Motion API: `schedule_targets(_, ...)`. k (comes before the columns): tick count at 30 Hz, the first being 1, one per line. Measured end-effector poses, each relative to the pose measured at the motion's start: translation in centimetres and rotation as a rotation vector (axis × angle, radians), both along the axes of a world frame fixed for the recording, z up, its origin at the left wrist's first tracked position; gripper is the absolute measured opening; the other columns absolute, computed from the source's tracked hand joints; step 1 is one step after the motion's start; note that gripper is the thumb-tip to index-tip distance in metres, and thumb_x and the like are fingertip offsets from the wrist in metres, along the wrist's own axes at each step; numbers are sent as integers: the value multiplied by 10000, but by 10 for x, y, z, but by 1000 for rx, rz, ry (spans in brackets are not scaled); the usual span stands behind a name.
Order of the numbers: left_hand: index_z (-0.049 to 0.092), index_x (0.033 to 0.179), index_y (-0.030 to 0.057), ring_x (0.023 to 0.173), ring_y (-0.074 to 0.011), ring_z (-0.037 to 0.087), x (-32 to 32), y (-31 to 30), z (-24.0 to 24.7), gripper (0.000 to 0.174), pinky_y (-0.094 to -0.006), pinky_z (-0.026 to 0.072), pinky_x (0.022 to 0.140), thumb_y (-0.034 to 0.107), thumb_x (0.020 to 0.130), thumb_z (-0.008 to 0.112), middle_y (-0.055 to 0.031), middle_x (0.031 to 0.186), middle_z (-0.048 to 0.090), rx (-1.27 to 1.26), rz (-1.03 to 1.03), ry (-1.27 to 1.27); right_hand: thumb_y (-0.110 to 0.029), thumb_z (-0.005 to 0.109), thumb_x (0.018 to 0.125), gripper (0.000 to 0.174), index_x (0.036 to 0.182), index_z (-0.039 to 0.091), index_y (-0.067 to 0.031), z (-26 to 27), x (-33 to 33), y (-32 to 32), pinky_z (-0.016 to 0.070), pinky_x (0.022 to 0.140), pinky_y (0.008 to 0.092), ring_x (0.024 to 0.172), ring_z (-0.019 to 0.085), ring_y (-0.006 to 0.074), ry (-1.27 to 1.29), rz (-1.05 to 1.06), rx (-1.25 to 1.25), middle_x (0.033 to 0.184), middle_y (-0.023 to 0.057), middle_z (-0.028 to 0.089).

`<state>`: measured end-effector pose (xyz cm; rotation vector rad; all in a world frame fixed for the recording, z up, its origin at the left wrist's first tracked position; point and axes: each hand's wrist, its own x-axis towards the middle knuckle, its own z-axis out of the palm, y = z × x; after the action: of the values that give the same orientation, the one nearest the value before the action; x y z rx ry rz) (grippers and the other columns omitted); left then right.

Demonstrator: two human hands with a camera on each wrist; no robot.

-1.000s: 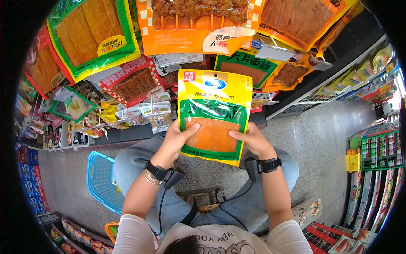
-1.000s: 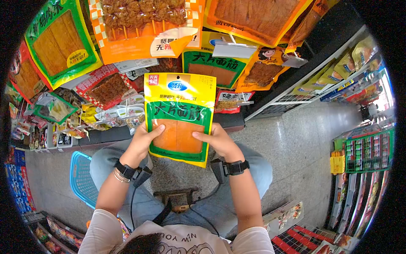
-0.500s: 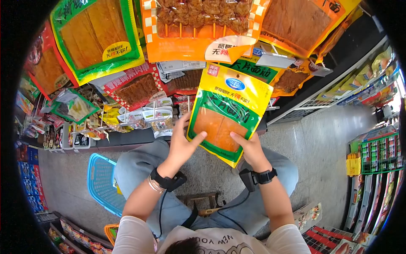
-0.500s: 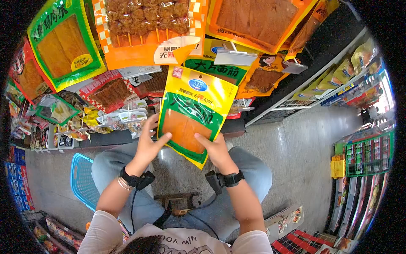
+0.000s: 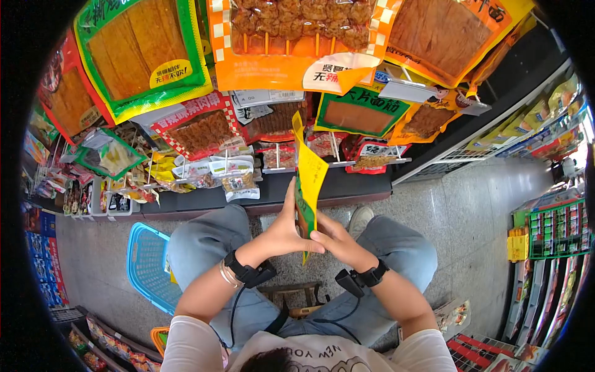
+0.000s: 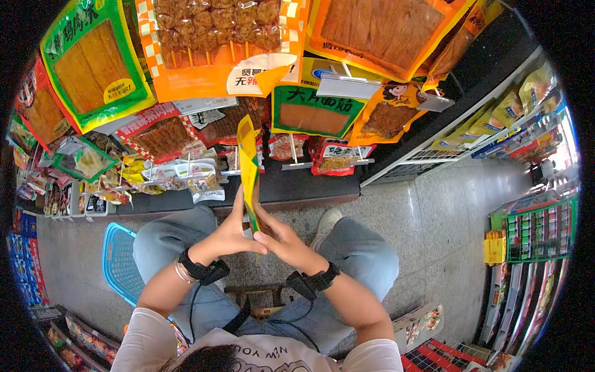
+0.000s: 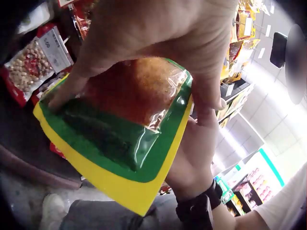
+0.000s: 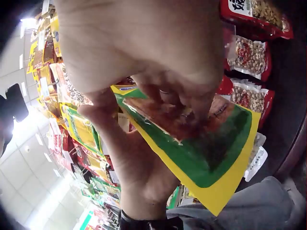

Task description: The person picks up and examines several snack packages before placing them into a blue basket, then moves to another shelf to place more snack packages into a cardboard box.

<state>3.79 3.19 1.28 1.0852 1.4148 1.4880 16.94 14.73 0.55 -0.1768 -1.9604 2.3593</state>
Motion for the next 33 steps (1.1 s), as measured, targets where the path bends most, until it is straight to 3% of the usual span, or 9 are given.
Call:
schedule_targets(3,-113,1421,16,1373,-266,105,-8,2,-17,1266,-362,151,1102,277,634,845,-170,1481,95,-72,-82,-129,-221,498,946,595,1429,222,-7,-10,-4,0,246,1070,330,1326,305,212,90,-39,15,1469,133,268)
schedule_targets(6,261,1367,-1,1235,-217,389,-10,0,-12,709,-358,319,1027,169,814,671,-124,1343,400,-61,84,-296,-218,494,950,580,1422,236,-2,0,-6,8,235,1076,331,1341,283,213,54,-42,155,1469,130,276)
schedule_targets(9,474,1226,-1,1037,-200,572,-19,2,-14,398,-351,446,912,110,864,596,-99,1171,572,-80,303,-617,-214,510,943,539,1390,308,8,2,-10,11,277,1054,315,1301,350,190,83,-145,-94,1417,131,372)
schedule_targets(11,539,1137,-12,981,-153,585,-24,5,-9,301,-302,471,860,144,885,593,-89,1115,597,-76,319,-640,-140,528,928,400,1283,436,21,2,-12,19,406,930,270,1096,533,148,15,-337,-58,1219,131,566)
schedule_targets(14,535,1141,-10,968,-169,598,-23,6,-3,315,-320,485,851,136,874,615,-99,1104,604,-118,293,-594,-19,586,864,271,1119,505,19,-4,-12,39,452,856,265,960,567,131,-24,-600,-129,1038,99,610)
schedule_targets(17,533,1142,-7,973,-167,596,-22,6,-4,325,-318,486,851,130,864,631,-96,1096,609,-130,262,-609,-25,638,829,352,1156,507,-12,-15,-10,57,452,844,251,935,581,141,-24,-748,119,1051,64,612)
schedule_targets(20,535,1140,-1,971,-166,598,-26,6,-1,320,-317,489,848,131,865,630,-96,1100,610,-98,250,-635,-28,669,805,412,1182,505,-8,-5,-11,62,450,873,281,967,577,145,35,-593,-34,1082,65,609)
schedule_targets(23,535,1143,4,970,-164,599,-29,7,1,327,-318,492,842,127,858,639,-94,1101,610,-90,255,-645,-70,724,767,399,1121,556,7,7,-4,62,459,860,282,967,574,131,-250,-272,-238,1074,78,619)
schedule_targets(33,579,1088,1,909,-151,613,-32,3,0,313,-306,502,802,103,813,688,-88,1044,637,-150,281,-438,-86,743,754,338,1048,606,8,4,-6,56,492,766,261,861,605,115,-179,-401,-234,997,63,647)
